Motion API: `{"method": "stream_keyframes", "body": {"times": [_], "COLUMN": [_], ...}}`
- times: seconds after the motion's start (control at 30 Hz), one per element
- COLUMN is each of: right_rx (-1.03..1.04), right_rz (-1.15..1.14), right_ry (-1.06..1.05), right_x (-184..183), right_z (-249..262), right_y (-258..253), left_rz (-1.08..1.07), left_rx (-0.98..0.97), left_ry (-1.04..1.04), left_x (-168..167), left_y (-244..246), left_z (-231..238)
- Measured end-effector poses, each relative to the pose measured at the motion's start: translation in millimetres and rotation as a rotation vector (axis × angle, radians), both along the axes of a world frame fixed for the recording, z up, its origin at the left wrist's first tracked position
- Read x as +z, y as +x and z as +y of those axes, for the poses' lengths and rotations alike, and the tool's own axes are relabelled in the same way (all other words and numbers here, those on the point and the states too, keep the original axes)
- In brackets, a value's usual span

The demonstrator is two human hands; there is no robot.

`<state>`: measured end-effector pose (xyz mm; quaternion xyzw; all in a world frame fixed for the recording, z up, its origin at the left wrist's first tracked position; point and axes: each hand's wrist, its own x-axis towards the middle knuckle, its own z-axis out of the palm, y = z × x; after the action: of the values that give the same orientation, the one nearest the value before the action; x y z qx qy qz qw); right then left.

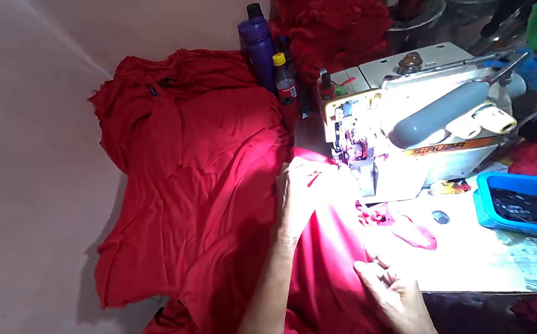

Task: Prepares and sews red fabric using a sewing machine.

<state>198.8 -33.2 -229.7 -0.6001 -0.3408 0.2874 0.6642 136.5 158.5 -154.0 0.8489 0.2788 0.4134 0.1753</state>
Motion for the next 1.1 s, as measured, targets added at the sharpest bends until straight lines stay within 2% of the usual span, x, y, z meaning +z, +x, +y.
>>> {"method": "stream_keyframes", "body": {"times": [0.17, 0.23, 0.37, 0.6, 0.73, 0.87, 0.97, 1.03, 1.1], "right_rx": [-0.085, -0.092, -0.076, -0.062, -0.085, -0.096, -0.049, 0.009, 0.138], "right_rz": [-0.366, -0.447, -0.381, -0.292, -0.375, -0.511, -0.484, -0.427, -0.316], "right_ry": [-0.078, -0.12, -0.076, 0.016, 0.036, -0.03, -0.065, -0.063, -0.054], "right_x": [4.9, 6.1, 10.5, 8.5, 4.9, 27.3, 39.0, 37.3, 28.8], "right_z": [-20.9, -32.0, -38.8, -9.6, 14.9, 44.8, 42.7, 30.1, 13.8], "right_y": [5.5, 8.6, 14.9, 23.0, 30.3, 40.0, 42.2, 42.9, 45.1], "left_rz": [0.061, 0.085, 0.128, 0.268, 0.31, 0.371, 0.163, 0.053, -0.093], "left_rx": [0.1, 0.15, 0.23, 0.264, 0.162, 0.091, 0.134, 0.218, 0.326], "left_ry": [0.034, 0.035, 0.056, -0.05, -0.081, -0.11, -0.011, 0.051, 0.064], "left_x": [-4.1, -5.0, -5.7, 7.5, 12.0, 21.6, 11.8, -1.1, -31.5], "left_y": [-1.3, -1.8, 1.8, 14.0, 20.6, 33.1, 5.5, -37.7, -96.1], "left_z": [-10.3, -19.5, -27.6, -18.9, 17.3, 69.4, 56.2, 17.7, -24.5]}}
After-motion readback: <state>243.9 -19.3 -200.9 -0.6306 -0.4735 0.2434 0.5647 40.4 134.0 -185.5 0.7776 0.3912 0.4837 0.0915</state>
